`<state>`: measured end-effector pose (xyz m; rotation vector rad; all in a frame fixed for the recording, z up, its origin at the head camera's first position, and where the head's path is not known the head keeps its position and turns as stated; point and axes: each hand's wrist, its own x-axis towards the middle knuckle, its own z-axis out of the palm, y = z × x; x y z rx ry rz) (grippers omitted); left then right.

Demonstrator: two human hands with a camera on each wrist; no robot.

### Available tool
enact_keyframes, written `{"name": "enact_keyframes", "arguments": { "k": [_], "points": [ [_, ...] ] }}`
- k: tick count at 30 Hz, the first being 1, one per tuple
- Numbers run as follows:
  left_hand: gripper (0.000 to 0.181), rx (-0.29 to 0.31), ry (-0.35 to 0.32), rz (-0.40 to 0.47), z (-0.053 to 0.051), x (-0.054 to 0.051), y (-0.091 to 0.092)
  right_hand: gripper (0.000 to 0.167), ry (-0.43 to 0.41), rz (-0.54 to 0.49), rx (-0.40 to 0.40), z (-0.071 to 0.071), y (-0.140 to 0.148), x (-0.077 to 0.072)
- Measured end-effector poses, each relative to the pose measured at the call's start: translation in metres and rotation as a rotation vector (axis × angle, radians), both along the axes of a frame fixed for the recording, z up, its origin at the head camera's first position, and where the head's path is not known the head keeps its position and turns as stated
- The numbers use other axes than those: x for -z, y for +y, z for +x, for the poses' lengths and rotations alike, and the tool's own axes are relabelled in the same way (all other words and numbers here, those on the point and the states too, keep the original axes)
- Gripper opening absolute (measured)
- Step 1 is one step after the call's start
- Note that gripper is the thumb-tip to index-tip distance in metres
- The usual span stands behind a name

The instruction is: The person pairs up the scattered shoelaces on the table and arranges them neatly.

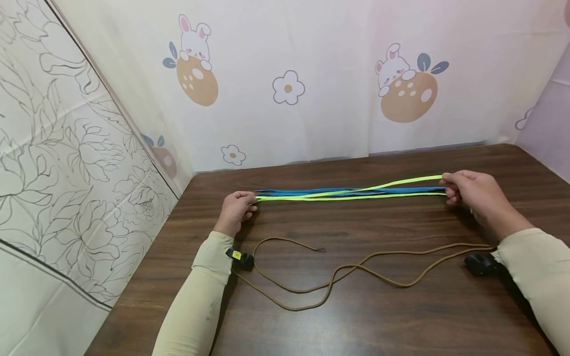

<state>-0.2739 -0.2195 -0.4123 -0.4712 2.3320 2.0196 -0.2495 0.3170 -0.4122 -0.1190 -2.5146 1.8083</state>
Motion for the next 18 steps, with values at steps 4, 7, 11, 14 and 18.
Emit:
{"name": "enact_keyframes", "arguments": {
  "k": [4,7,11,14,18],
  "points": [
    [0.030,0.017,-0.002,-0.013,0.0005,-0.0001,0.0002,0.034,0.004,0.016,-0.002,0.0001,0.0007,0.0009],
    [0.030,0.026,-0.005,-0.013,0.0007,0.0004,-0.0003,0.034,-0.003,0.031,0.007,-0.0003,0.0004,0.0020],
    [0.029,0.036,-0.008,-0.009,0.0005,0.0012,-0.0008,0.035,-0.034,0.044,0.015,-0.0009,-0.0001,0.0026],
    [0.029,0.045,-0.010,-0.015,0.0010,0.0012,-0.0010,0.036,-0.052,0.055,0.007,-0.0015,0.0001,0.0024],
    [0.031,0.058,-0.014,-0.022,0.0026,0.0004,-0.0021,0.036,-0.040,0.082,0.011,-0.0023,-0.0003,0.0025]
  ]
}}
